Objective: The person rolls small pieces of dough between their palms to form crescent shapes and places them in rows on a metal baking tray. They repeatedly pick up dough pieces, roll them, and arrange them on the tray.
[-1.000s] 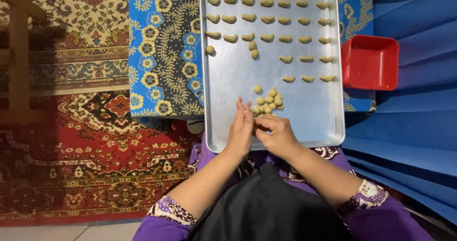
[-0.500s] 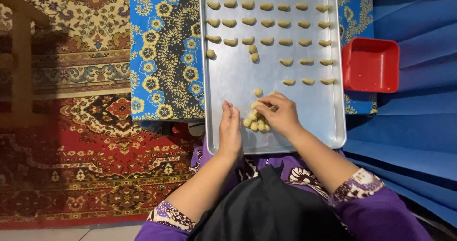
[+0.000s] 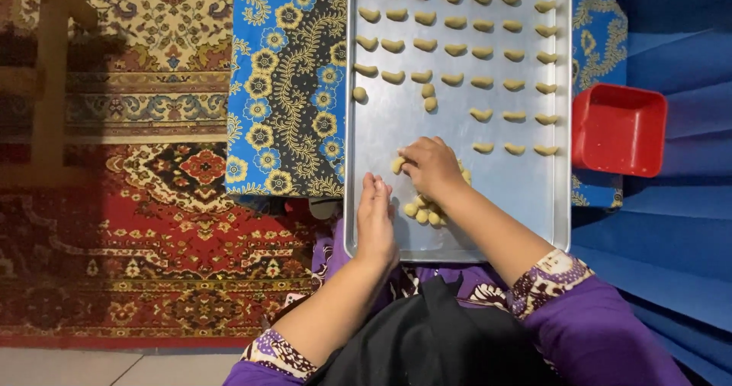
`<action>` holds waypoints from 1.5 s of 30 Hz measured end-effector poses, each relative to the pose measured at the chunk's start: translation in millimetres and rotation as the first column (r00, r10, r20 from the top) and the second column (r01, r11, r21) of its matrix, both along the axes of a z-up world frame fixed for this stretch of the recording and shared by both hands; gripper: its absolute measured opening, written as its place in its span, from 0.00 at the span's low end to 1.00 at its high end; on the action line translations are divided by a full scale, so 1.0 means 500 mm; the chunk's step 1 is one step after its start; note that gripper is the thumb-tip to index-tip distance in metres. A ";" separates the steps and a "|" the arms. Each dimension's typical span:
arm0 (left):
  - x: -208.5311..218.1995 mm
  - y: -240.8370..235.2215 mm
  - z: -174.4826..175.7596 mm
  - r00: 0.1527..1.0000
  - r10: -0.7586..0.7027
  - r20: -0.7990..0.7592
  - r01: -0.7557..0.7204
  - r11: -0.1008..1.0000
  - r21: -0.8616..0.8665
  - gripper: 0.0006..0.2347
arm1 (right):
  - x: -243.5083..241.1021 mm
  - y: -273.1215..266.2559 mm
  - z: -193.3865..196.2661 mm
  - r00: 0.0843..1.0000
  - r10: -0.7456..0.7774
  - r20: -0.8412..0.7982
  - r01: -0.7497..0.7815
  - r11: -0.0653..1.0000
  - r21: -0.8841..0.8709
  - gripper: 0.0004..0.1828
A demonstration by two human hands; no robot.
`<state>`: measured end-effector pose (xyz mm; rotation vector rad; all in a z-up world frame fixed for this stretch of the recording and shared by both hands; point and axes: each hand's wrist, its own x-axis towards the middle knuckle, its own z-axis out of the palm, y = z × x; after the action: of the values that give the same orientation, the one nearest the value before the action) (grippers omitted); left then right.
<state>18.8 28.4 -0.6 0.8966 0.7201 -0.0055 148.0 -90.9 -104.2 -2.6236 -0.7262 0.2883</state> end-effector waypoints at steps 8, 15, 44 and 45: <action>0.005 0.004 0.016 0.996 0.036 -0.076 -0.041 0.997 -0.068 0.33 | -0.051 0.048 0.125 0.987 -0.158 -0.039 0.150 0.977 -0.154 0.28; 0.011 0.007 0.035 0.990 0.061 -0.126 -0.078 0.988 -0.130 0.33 | -0.042 0.060 0.009 0.984 -0.145 0.102 0.167 0.952 -0.257 0.25; 0.008 0.002 -0.003 0.970 -0.003 -0.243 -0.050 0.976 -0.213 0.30 | 0.217 -0.167 -0.038 0.971 -0.088 0.222 0.099 0.994 -0.042 0.11; 0.008 0.003 -0.001 0.970 -0.006 -0.244 -0.047 0.977 -0.208 0.30 | 0.216 -0.165 -0.037 0.971 -0.100 0.217 0.106 0.994 -0.014 0.10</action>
<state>22.6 29.8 -1.4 0.6894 0.9395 -0.1742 256.1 -173.3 -122.6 -2.7345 -0.6547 -0.0195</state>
